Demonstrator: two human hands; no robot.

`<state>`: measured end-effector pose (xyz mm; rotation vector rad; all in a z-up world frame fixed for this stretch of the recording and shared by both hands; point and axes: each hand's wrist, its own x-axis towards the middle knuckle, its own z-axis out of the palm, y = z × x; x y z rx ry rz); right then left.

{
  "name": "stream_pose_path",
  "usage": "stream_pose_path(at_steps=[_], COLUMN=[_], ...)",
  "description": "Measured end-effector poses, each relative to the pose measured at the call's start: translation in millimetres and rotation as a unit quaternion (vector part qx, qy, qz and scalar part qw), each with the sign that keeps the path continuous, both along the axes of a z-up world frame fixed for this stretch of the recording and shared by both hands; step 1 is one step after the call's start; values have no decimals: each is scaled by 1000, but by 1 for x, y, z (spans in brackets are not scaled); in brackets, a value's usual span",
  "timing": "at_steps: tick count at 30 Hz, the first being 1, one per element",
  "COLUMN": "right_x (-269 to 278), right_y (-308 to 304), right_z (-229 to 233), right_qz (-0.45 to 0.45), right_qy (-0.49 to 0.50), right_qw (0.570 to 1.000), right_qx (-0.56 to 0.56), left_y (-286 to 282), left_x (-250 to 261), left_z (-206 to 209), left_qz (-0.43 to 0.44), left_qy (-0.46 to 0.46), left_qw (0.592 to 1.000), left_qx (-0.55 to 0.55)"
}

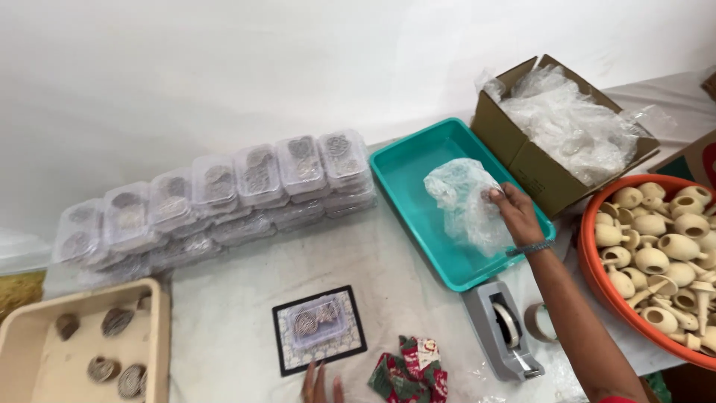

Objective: The person cleans a small plastic container with a cloth, places a pair of earrings inside, and closes the lid. They then wrap the container in bubble wrap and secure it with tape using a dispenser.

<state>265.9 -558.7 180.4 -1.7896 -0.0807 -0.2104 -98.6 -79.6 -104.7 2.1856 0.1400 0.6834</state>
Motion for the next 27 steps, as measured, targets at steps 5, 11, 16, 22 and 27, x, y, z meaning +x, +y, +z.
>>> stream_pose_path(at_steps=[5,11,16,22,27], right_x=[-65,-141,-156,-135,-126], right_y=[50,134,143,84,68], right_z=[14,37,29,5,13], right_qz=[40,102,133,47,9], right_qy=[72,164,145,82,63], right_qw=[983,908,891,874,897], right_qx=[165,371,409,477,437], left_y=[-79,-104,-87,-27,-2], left_x=[95,159,149,101,82], left_z=[202,271,263,258,261], left_qz=[-55,-171,-227,-151,-88], left_qy=[140,115,136,127,89], left_qw=[981,931,901,913,870], left_qx=[-121,-300,-345,-356,-477])
